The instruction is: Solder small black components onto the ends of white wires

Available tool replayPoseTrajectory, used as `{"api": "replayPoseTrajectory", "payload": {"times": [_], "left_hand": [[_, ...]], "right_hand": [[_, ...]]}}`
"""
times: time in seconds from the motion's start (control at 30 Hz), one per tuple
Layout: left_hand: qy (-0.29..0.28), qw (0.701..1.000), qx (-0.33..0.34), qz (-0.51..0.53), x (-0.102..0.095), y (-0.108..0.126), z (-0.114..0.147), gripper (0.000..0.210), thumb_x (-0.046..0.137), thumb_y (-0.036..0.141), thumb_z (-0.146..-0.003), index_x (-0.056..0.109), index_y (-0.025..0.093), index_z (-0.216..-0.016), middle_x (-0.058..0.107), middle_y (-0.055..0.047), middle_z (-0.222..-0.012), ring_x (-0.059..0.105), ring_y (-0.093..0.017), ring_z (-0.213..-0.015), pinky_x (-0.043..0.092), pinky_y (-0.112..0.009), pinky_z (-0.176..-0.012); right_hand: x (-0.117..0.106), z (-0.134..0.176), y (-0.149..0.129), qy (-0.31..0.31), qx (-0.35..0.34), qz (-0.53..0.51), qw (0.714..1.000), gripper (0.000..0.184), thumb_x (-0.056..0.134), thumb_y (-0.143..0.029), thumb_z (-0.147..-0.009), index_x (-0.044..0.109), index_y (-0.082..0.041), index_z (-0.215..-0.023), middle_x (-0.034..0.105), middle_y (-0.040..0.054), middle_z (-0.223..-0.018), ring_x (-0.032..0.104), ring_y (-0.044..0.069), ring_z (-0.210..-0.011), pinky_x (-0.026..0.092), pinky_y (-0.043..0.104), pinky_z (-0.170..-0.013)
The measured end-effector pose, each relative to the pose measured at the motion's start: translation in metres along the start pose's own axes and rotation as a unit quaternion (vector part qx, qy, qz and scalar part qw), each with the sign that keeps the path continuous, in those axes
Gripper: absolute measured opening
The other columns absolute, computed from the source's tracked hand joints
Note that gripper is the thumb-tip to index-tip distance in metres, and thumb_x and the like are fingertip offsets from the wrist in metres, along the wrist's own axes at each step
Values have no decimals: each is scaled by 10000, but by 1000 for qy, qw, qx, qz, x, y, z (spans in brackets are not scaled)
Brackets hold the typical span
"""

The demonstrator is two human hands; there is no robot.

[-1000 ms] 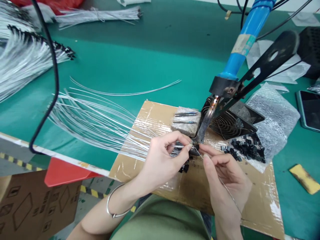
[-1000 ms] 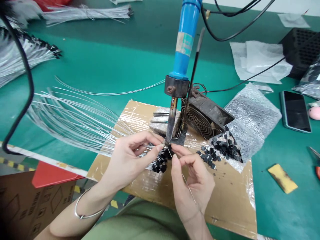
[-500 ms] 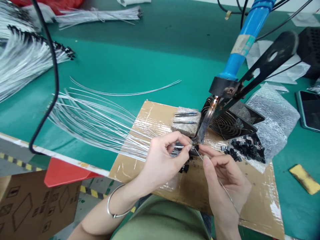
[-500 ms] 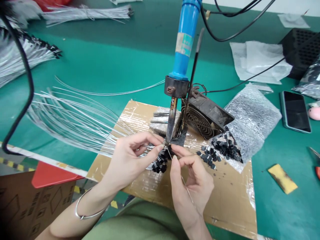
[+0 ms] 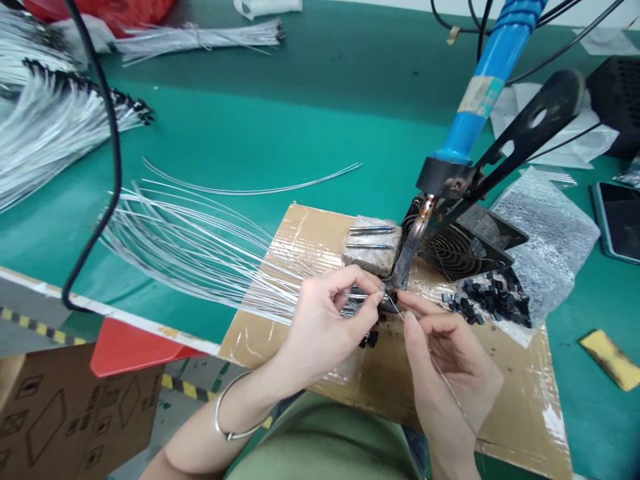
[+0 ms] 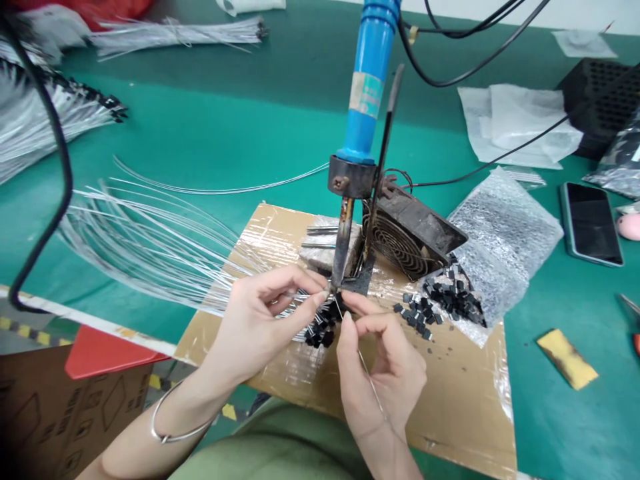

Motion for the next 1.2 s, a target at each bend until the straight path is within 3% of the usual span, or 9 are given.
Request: {"api": "replayPoseTrajectory", "payload": {"times": [0.43, 0.6, 0.83, 1.2], "left_hand": [[10, 1000, 21, -4, 0, 6, 0, 131, 684, 125, -835, 729, 179, -724, 801, -34, -780, 628, -135, -641, 408, -247, -544], [10, 1000, 23, 2, 1, 7, 1, 133, 679, 126, -842, 731, 177, -731, 802, -35, -783, 683, -151, -704, 461, -245, -597], [11, 1000, 21, -11, 0, 3, 0, 135, 678, 139, -842, 729, 184, -725, 805, -33, -778, 668, -156, -677, 443, -268, -580], [10, 999, 17, -26, 0, 3, 3, 130, 680, 165, -850, 727, 191, -732, 806, -40, -796, 647, -158, -652, 405, -288, -546]], "right_hand": [[0, 2, -3, 17, -24, 26, 999, 174, 748, -169, -975, 682, -219, -822, 851, 73, -1153, 827, 192, -1044, 652, 286, -940], [1, 3, -3, 14, -25, 33, 999, 161, 755, -159, -968, 691, -229, -838, 846, 49, -1184, 815, 169, -1083, 625, 260, -978], [0, 2, -5, 16, -43, 51, 998, 170, 742, -179, -977, 679, -219, -824, 851, 91, -1155, 827, 216, -1043, 651, 321, -920], [-1, 4, -6, 20, -46, 70, 996, 161, 757, -173, -965, 684, -226, -831, 852, 62, -1140, 822, 189, -1017, 628, 290, -923]]}}
Point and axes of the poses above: each hand's wrist, its own z-axis away from the middle knuckle, its own x-axis out of the palm, y = z × x, the point moved 10 cm from there along -z, towards the middle knuckle
